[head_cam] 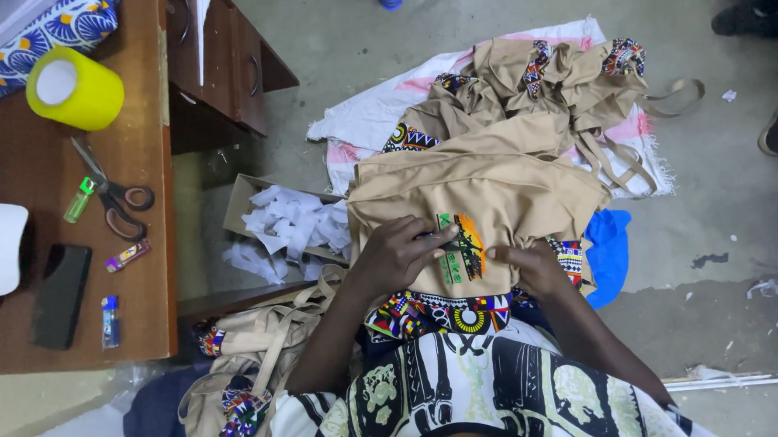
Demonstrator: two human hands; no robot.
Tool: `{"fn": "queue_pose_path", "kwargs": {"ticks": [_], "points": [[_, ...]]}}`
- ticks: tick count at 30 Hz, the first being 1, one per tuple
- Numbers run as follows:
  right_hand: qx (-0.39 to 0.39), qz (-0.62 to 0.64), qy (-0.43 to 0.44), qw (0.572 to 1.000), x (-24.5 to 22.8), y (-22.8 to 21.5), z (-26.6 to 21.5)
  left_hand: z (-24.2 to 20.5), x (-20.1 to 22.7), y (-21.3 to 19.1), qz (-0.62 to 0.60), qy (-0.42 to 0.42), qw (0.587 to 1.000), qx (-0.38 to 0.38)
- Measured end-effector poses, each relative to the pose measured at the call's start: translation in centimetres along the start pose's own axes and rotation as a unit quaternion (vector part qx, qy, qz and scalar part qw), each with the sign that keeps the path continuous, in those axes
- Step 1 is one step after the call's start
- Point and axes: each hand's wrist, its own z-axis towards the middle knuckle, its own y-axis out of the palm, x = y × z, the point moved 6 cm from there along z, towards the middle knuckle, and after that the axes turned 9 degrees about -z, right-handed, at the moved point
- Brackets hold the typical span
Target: The person is sewing a colorful patterned fabric strip onto the front of a beige tote bag using a needle and thread. They hold the bag in their lap and repeatedly pass the needle through the fabric to attach the strip securely.
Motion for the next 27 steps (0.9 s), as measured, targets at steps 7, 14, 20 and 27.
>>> {"fn": "queue_pose_path", "kwargs": {"ticks": [7,14,20,27], "points": [[0.005,0.016,-0.005,1.000,-8.3,8.5,-3.7,0.0,-0.4,0.3,-0.030,0.001,1.000,-0.002],[-0.006,0.002,-0.006,1.000,-10.1,9.6,-4.1,-0.9,-1.4,1.2,-0.035,0.015,0.999,0.033],[0.002,0.009,-0.008,1.000,-10.7,10.1,-3.9,-1.5,-2.3,1.6,-0.009,0.045,0.998,0.037],[-0.003,0.028,-0.017,0.999,-11.5,11.0,-4.5,-1.7,-1.8,1.3,-0.005,0.037,0.996,0.080]]}}
